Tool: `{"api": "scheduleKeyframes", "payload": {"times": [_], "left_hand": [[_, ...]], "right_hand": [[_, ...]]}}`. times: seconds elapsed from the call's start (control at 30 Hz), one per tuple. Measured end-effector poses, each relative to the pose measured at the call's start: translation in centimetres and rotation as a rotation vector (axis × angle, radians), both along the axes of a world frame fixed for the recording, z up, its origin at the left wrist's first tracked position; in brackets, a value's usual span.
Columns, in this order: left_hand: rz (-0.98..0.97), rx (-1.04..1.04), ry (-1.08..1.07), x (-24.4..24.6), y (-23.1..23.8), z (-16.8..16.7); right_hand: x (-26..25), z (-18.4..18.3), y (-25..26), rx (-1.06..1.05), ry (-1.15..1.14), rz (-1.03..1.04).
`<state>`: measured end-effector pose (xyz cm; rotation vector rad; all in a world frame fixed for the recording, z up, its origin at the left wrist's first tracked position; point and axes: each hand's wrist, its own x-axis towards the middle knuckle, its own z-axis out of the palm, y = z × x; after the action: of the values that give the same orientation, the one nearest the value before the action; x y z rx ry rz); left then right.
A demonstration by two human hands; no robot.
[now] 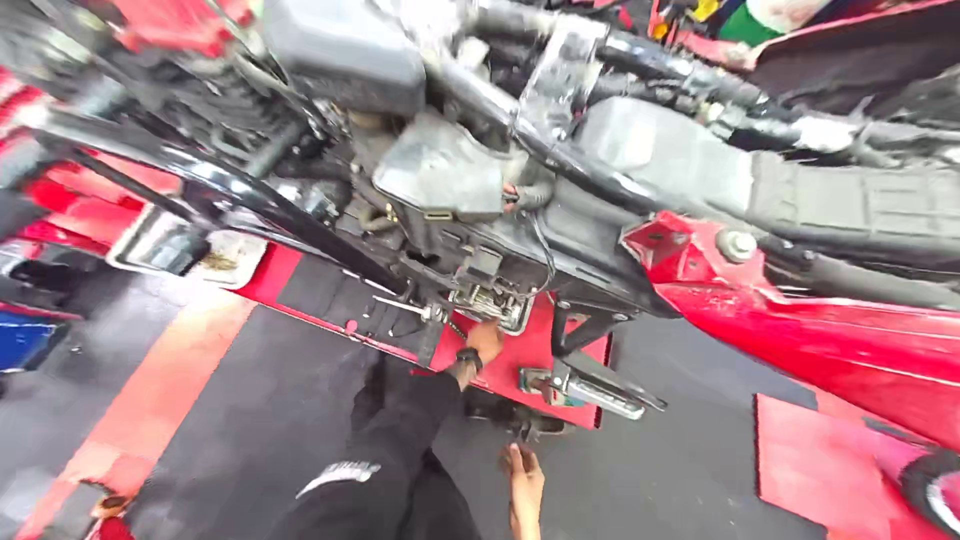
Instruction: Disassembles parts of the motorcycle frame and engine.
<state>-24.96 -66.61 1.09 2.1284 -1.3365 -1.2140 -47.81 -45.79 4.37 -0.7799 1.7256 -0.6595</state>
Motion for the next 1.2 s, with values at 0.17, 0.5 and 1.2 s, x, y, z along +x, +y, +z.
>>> {"api": "scheduleKeyframes", "payload": {"times": [0.17,0.5,1.2], "left_hand": [[0.253,-0.385,0.127,3.0,13.0,17.0],[0.369,-0.959,-0.507,20.0,8.5,44.8],[-0.389,-0.84,-1.075,20.6,2.3,50.2]], "right_hand": [[6.4,3.1,-1.8,-0.232,0.046,0.272],[22.8,12.3,-22.3,-0.665,-0.06,0.039],[22.9,24.4,-25.4,-0.737,0.236,0.607]]}}
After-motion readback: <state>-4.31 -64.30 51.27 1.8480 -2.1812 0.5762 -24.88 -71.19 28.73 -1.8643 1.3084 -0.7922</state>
